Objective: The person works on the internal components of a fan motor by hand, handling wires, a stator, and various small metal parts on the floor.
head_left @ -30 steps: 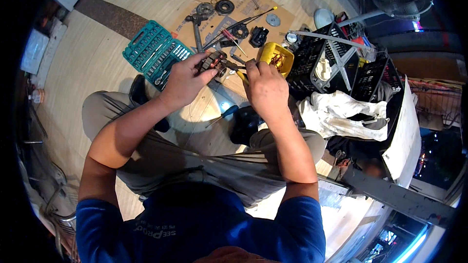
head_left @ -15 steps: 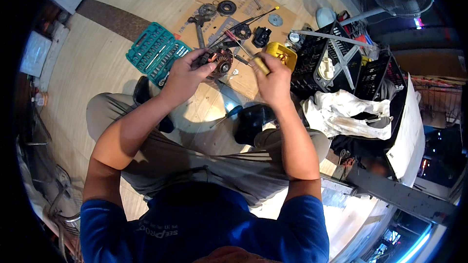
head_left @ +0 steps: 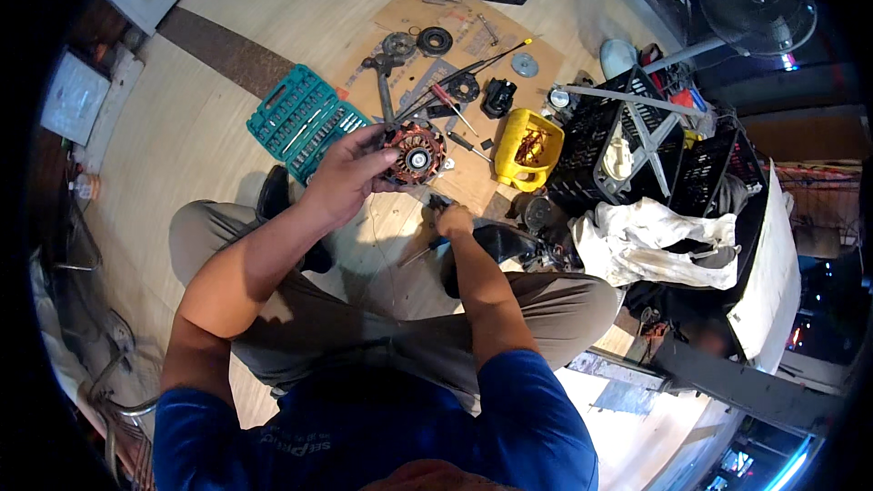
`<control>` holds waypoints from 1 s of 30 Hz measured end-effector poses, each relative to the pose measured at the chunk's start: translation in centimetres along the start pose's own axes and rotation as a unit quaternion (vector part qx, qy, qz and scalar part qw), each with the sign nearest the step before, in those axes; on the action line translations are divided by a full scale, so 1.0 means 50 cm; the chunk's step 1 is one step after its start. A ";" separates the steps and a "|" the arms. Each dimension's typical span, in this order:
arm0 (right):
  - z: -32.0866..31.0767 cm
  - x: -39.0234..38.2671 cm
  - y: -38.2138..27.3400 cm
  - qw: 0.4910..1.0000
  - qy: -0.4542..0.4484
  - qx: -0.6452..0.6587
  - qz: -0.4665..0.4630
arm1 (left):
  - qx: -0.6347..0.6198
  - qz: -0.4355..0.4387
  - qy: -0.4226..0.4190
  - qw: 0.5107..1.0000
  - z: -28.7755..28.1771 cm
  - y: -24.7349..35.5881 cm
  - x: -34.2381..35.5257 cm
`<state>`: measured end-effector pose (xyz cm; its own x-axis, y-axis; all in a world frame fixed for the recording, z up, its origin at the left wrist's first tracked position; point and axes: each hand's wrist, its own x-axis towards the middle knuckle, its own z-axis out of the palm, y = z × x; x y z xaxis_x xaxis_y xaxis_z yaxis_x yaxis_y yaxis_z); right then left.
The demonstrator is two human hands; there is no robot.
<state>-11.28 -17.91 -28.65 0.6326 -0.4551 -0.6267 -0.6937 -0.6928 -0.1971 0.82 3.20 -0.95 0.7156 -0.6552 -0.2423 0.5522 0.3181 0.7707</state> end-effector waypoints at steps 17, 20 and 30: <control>-0.561 -0.273 -0.190 0.842 -0.006 0.432 -0.324 | -0.013 -0.003 -0.009 1.000 0.042 -0.005 0.008; -0.556 -0.338 -0.184 0.836 -0.061 0.401 -0.369 | 0.003 0.013 -0.050 0.999 0.052 -0.001 0.000; -0.488 -0.356 -0.186 0.785 -0.021 0.494 -0.374 | -0.172 -0.106 -0.194 0.960 0.019 -0.016 -0.012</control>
<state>-7.67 -17.02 2.76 0.9924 -0.0953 -0.0774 -0.0754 0.0244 -0.9969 -0.45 2.71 -0.88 0.3955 -0.9147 -0.0833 0.8238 0.3132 0.4725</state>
